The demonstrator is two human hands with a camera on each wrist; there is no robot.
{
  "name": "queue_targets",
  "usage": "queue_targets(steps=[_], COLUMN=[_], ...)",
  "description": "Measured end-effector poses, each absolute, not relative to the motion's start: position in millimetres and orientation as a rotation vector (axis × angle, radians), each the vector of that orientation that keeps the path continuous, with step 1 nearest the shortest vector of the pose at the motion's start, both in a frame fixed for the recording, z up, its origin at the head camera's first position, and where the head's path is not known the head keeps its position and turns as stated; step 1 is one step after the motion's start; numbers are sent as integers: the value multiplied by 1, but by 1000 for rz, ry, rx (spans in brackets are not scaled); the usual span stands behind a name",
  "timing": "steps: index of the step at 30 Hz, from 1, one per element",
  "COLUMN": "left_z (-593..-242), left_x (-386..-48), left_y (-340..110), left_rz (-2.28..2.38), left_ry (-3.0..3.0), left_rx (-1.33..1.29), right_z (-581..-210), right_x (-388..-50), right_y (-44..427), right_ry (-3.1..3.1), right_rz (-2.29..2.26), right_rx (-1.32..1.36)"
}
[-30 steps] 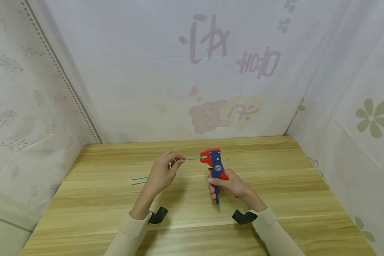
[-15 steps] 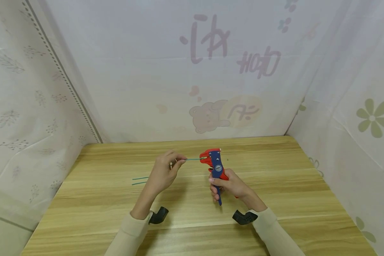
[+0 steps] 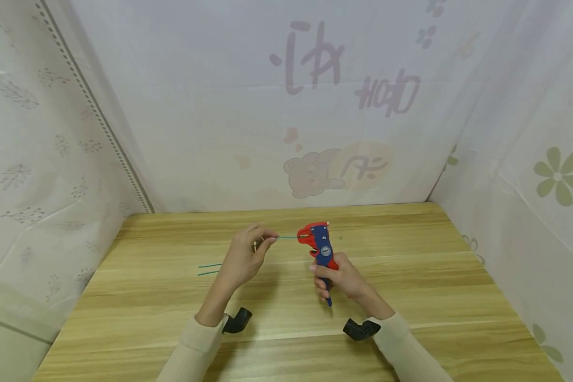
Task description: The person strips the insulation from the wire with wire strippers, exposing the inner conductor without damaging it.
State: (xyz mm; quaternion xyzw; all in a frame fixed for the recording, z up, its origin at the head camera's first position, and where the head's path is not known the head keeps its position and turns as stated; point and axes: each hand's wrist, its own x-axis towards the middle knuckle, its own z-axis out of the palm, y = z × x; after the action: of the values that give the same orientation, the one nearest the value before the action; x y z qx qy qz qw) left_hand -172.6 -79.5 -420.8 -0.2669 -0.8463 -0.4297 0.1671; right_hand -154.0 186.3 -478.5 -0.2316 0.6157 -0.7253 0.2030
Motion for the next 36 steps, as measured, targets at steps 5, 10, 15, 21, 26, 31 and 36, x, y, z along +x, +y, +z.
queue_targets(steps=[5,10,15,21,26,31,36], left_z=[-424,-426,-426,-426,-427,-428,-429], left_x=[-174,-176,-176,-177,-177,-177,-178], left_y=[-80,-82,-82,-82,-83,-84,-86], left_rz=[-1219,-1232,-1231,-1229,-1241,-1245,-1245], left_ry=[-2428,-2447,-2448,-2447,-2450,-2453,-2443], left_rx=[-752,-739,-735,-730,-721,-709,-721], right_z=[-479,-480,-481,-480,-479,-477,-475], right_x=[-152,-155,-157,-157,-158,-159,-159], right_y=[182,185,186,190,193,196,198], right_ry=[1834,1824,1812,1767,1749,1785,1848], right_rz=[-2023,-1971,-1926,-1903,-1898,-1896,-1881], right_rx=[-408,-538,-619,-623,-643,-641,-651])
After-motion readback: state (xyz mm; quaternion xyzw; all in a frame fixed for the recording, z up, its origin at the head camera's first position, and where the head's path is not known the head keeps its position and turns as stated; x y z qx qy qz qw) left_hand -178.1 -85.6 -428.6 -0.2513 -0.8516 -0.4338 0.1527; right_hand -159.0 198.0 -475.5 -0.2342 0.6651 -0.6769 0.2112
